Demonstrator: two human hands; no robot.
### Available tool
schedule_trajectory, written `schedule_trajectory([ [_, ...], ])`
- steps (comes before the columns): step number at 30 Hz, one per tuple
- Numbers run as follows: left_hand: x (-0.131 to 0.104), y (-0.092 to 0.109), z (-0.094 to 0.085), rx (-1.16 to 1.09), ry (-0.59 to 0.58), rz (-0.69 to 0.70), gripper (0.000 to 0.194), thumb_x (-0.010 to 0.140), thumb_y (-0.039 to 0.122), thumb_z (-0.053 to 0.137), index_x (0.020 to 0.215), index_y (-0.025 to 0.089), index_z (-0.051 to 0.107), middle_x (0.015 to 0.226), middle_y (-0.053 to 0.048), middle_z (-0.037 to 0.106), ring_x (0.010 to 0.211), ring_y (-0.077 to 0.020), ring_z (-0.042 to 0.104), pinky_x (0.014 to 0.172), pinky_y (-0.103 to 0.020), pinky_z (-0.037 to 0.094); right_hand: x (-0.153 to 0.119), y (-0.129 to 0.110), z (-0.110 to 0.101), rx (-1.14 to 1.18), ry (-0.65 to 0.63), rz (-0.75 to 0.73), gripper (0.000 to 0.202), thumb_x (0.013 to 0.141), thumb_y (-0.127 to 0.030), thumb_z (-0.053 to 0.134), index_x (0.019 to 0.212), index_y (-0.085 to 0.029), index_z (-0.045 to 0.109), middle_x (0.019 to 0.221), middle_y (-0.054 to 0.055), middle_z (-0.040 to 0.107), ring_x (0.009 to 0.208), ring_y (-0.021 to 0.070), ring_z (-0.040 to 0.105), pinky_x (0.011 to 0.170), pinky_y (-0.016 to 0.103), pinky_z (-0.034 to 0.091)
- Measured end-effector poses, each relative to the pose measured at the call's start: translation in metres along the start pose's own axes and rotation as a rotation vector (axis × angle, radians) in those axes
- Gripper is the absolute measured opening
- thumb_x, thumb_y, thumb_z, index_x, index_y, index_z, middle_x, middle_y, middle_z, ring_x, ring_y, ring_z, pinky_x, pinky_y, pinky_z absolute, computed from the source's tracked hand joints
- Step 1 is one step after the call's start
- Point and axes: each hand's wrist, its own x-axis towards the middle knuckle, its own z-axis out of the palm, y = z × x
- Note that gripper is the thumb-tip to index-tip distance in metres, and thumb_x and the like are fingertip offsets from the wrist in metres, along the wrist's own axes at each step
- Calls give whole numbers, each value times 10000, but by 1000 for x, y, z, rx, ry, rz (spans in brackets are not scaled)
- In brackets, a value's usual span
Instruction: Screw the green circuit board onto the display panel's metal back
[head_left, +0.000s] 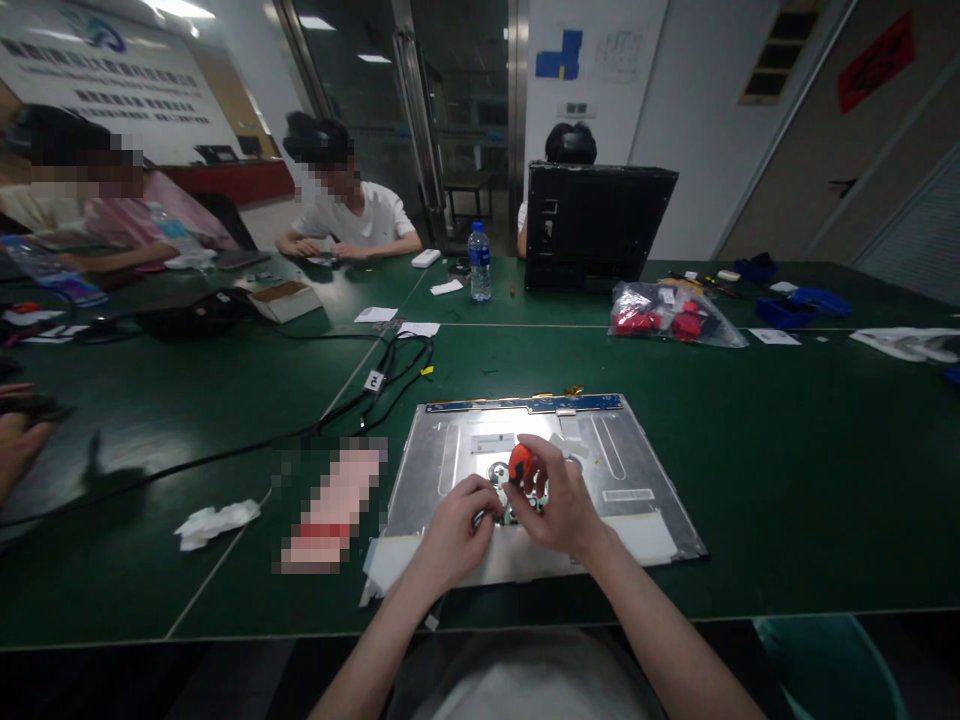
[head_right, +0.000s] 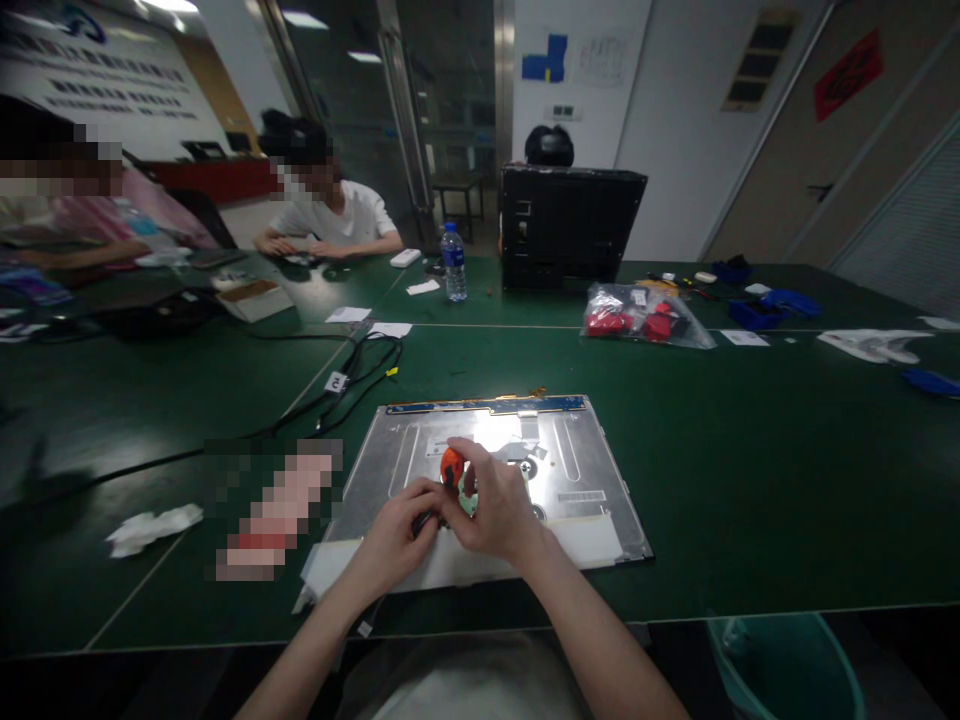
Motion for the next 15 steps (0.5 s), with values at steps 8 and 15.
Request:
schedule_trajectory([
  [8, -1, 2, -1, 2, 7, 9, 238, 724, 42, 419, 733, 181, 611, 876, -46, 591, 819, -181, 581, 754, -297, 461, 2, 1, 0, -13, 1, -29, 464, 892, -288, 533, 1314, -222, 351, 789, -8, 583, 523, 106, 490, 510, 240, 419],
  [15, -1, -2, 2, 2, 7, 14, 255, 715, 42, 419, 760, 183, 627, 891, -46, 594, 839, -183, 580, 783, -299, 470, 0, 0, 0, 6, -31, -9, 590, 851, -231, 513, 1399, -194, 298, 715, -23, 561, 525, 118, 513, 508, 246, 427],
])
